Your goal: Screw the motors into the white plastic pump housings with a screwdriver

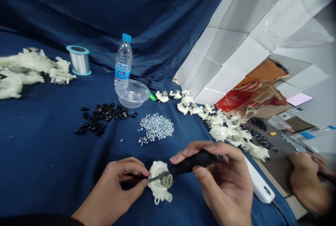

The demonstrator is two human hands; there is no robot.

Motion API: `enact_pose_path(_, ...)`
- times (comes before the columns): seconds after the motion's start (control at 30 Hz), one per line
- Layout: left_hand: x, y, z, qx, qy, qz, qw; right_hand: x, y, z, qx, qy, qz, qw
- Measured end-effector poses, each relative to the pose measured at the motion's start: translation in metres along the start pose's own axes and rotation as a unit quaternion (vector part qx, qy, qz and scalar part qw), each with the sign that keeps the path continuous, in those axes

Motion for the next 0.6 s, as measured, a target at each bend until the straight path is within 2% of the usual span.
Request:
enact_pose_path(0.3, -0.0007, 0.0001, 0.0004, -0.009, 0.007, -0.001, 1.0, -0.0002, -0.0033, 0.0008, 0.0, -0.004, 0.008, 1.0)
enact_pose_path(0.6, -0.0021, 0.0013, -0.0037, -0.015, 0.005, -0.021, 1.0, -0.0007, 0.0001, -0.0001, -0.019, -0.011, -0.022, 1.0)
Point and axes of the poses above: each hand's wrist, its own x-axis away from the middle knuckle, its own y-axis out of the palm, z = x × y, the point moved 7 cm from there along -x, towards the middle knuckle, and after that the axes turned 1 degree about y, right-handed, at the moved point
